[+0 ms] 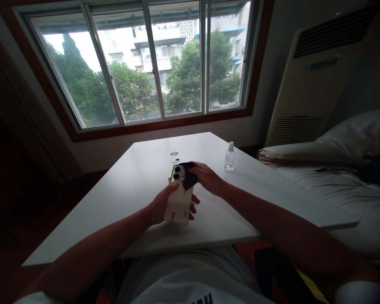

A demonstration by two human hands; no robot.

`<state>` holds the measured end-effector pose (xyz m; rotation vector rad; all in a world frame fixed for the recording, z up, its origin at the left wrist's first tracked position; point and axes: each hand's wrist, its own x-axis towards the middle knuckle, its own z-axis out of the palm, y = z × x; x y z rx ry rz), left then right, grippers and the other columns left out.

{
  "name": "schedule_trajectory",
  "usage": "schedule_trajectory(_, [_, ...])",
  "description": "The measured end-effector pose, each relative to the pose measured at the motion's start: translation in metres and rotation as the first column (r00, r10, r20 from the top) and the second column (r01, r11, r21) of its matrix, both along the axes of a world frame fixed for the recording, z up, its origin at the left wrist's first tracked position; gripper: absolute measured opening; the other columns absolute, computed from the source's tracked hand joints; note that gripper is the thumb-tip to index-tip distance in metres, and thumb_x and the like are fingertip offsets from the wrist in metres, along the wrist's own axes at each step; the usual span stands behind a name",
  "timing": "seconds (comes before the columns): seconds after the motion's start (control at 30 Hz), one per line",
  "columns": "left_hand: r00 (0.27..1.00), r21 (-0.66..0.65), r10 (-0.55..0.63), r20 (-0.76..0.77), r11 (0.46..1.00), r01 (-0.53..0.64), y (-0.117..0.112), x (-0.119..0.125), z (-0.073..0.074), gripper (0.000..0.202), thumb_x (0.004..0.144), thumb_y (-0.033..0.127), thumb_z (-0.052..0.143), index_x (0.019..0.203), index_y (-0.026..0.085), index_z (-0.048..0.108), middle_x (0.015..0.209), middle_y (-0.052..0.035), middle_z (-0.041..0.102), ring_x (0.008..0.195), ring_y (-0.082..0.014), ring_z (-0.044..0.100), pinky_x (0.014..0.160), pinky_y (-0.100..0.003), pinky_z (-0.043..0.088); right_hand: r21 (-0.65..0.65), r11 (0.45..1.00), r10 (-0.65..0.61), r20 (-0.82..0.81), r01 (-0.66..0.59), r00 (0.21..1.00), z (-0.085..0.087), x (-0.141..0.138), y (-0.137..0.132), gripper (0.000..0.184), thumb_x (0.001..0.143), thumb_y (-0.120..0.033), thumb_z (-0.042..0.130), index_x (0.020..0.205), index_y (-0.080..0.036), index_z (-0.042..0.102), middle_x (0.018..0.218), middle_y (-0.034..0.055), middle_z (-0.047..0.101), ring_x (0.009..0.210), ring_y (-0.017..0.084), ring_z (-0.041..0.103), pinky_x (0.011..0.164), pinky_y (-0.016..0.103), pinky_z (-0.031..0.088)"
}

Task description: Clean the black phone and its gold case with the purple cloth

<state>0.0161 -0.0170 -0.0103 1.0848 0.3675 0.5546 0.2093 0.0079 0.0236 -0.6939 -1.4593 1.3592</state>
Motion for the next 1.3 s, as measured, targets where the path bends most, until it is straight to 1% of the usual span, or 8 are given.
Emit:
schedule_trajectory(0.2, [1.0, 0.009, -0.002, -0.013, 1.0, 0.002, 0.001, -0.0003, -0.0013, 0.067, 0.093, 0.06, 0.038, 0.112, 0.003, 0.068, 0.118, -0.0236, 0.06, 0.088, -0.0303, 0.064, 0.076, -0.044, 0.053, 0.04, 0.999, 0.033, -0.01, -0.032, 0.999, 0.0014, -0.0021, -0.0014, 0.038, 0.087, -0.047, 0.067, 0.104, -0.013, 0.066, 0.089, 0.0067, 0.068, 0.078, 0.018, 0.063, 0.069, 0.03, 0.048])
schedule_trajectory(0.37, [1.0, 0.028, -0.012, -0.006, 1.0, 0.013, 0.0011, -0.001, -0.0017, 0.065, 0.094, 0.06, 0.038, 0.114, 0.005, 0.066, 0.12, -0.0234, 0.059, 0.09, -0.0309, 0.064, 0.078, -0.045, 0.053, 0.092, 0.996, 0.013, 0.026, -0.016, 1.0, 0.0012, -0.0023, -0.0017, 0.041, 0.084, -0.05, 0.071, 0.1, -0.012, 0.064, 0.089, 0.0066, 0.067, 0.077, 0.017, 0.062, 0.069, 0.029, 0.049])
schedule_trajectory(0.57, [1.0, 0.033, -0.001, -0.015, 0.999, 0.001, -0.0003, -0.0011, -0.002, 0.063, 0.094, 0.059, 0.04, 0.113, 0.004, 0.066, 0.116, -0.0235, 0.061, 0.088, -0.0296, 0.064, 0.077, -0.044, 0.053, 0.127, 0.992, 0.0, 0.081, -0.01, 0.997, -0.0036, 0.0006, 0.0034, 0.038, 0.08, -0.043, 0.076, 0.1, -0.013, 0.064, 0.091, 0.006, 0.067, 0.08, 0.017, 0.063, 0.072, 0.03, 0.05])
schedule_trajectory(0.7, [1.0, 0.021, 0.003, -0.026, 1.0, -0.003, -0.0005, -0.0021, -0.0017, 0.063, 0.094, 0.059, 0.041, 0.114, 0.005, 0.065, 0.117, -0.0237, 0.061, 0.088, -0.0294, 0.065, 0.077, -0.044, 0.053, 0.145, 0.989, 0.025, 0.101, -0.04, 0.995, -0.0048, 0.0022, 0.0055, 0.036, 0.079, -0.038, 0.077, 0.102, -0.013, 0.064, 0.093, 0.0061, 0.068, 0.082, 0.017, 0.063, 0.074, 0.03, 0.05])
schedule_trajectory(0.83, [0.999, 0.006, 0.007, -0.034, 1.0, -0.006, -0.0004, -0.0029, -0.0009, 0.064, 0.094, 0.06, 0.041, 0.114, 0.004, 0.065, 0.117, -0.0245, 0.062, 0.088, -0.0296, 0.066, 0.077, -0.044, 0.053, 0.124, 0.99, 0.061, 0.087, -0.071, 0.994, -0.0017, 0.0018, 0.0025, 0.037, 0.082, -0.043, 0.074, 0.103, -0.013, 0.064, 0.09, 0.006, 0.068, 0.078, 0.017, 0.063, 0.07, 0.03, 0.05])
schedule_trajectory(1.03, [1.0, 0.0, -0.015, -0.026, 1.0, 0.015, 0.0011, -0.0021, -0.0007, 0.065, 0.094, 0.061, 0.039, 0.112, 0.005, 0.067, 0.121, -0.0244, 0.061, 0.089, -0.0305, 0.065, 0.077, -0.044, 0.053, 0.119, 0.992, -0.048, 0.101, 0.036, 0.994, 0.0, -0.0012, 0.0002, 0.045, 0.083, -0.055, 0.07, 0.098, -0.012, 0.065, 0.086, 0.0065, 0.067, 0.076, 0.017, 0.061, 0.067, 0.029, 0.048])
schedule_trajectory(1.13, [0.999, -0.005, -0.01, -0.035, 1.0, 0.01, 0.0008, -0.0019, -0.001, 0.066, 0.094, 0.061, 0.038, 0.113, 0.005, 0.066, 0.118, -0.0243, 0.062, 0.088, -0.0303, 0.066, 0.076, -0.044, 0.053, 0.12, 0.992, -0.066, 0.128, 0.05, 0.99, -0.002, -0.0008, 0.0023, 0.045, 0.083, -0.054, 0.069, 0.099, -0.012, 0.064, 0.087, 0.0068, 0.066, 0.075, 0.017, 0.061, 0.067, 0.029, 0.049])
schedule_trajectory(1.3, [1.0, -0.011, -0.001, -0.026, 1.0, 0.001, -0.0001, -0.002, -0.0014, 0.064, 0.094, 0.06, 0.04, 0.115, 0.005, 0.065, 0.114, -0.0242, 0.064, 0.086, -0.03, 0.066, 0.075, -0.044, 0.053, 0.155, 0.988, -0.051, 0.149, 0.028, 0.988, -0.005, 0.0019, 0.0063, 0.04, 0.083, -0.05, 0.071, 0.098, -0.013, 0.064, 0.087, 0.006, 0.067, 0.075, 0.016, 0.062, 0.068, 0.029, 0.049])
